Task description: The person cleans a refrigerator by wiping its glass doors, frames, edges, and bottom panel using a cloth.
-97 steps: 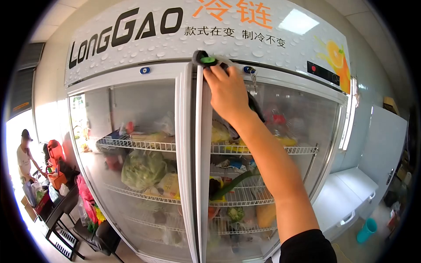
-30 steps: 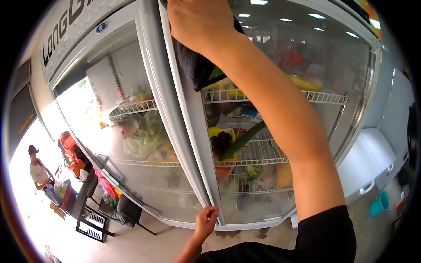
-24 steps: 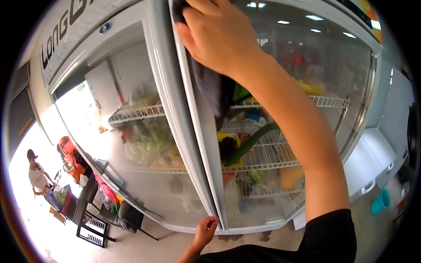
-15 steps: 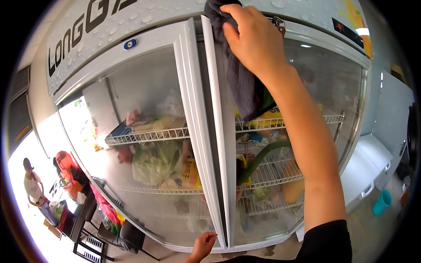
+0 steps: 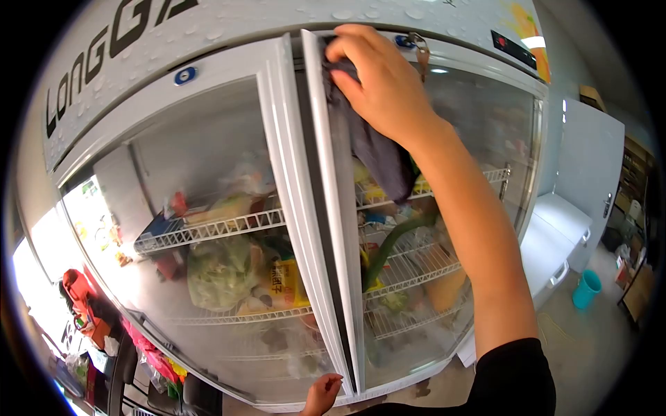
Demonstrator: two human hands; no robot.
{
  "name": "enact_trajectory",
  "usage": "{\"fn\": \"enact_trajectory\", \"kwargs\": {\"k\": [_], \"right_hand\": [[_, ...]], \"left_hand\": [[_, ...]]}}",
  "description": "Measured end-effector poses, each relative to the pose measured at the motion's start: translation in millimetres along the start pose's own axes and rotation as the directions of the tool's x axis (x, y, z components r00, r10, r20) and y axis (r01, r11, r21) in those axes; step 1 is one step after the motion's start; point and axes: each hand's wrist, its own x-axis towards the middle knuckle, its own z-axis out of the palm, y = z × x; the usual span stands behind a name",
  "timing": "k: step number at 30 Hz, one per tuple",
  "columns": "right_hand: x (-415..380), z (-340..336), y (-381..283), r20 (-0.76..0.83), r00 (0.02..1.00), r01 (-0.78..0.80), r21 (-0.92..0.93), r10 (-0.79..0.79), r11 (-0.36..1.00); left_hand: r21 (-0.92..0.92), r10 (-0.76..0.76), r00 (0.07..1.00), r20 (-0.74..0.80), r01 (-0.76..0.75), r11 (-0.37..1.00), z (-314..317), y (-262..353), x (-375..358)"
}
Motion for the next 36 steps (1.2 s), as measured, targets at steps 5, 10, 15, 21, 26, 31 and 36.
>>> {"fn": "enact_trajectory", "kwargs": {"k": [5,10,15,21,26,31,36], "right_hand": [[-6.1,9.1,-13.8,0.041,0.985,-0.17,0.021,0.169,0.985],[-87.0,15.8,-49.1,-0.06,0.981,-0.182,0.073,0.186,0.981],[-264.0,-22.1,-139.8,0.256,0.919,-0.352,0.188,0.3,0.917],[-404.8,-55.6,-220.7,0.496,0.739,-0.574,0.108,0.456,0.812],[-253.9,-24.7,-124.8,0.1,0.91,-0.411,0.104,0.401,0.906],[-107.4,-5.5,-17.0,-0.266,0.959,-0.106,-0.024,0.096,0.994],[-130.7,-86.4,124.6,-0.339,0.939,-0.193,-0.363,0.064,0.912]], "left_hand": [[-0.049,0.012,1.0,0.017,-0.011,0.999,13.1,6.2,5.0],[-0.064,-0.017,0.998,0.06,0.021,0.998,19.6,6.2,2.8],[-0.063,-0.036,0.998,0.059,0.04,0.997,20.2,-3.2,-3.2],[0.019,-0.077,0.992,0.104,0.075,0.997,34.2,2.1,-5.4],[0.027,-0.032,0.993,0.113,0.029,0.999,37.0,11.5,-3.0],[0.015,-0.055,0.998,0.044,0.054,0.998,36.8,7.7,6.4],[0.053,-0.161,0.983,0.089,0.157,0.986,31.4,-5.4,10.7]]}}
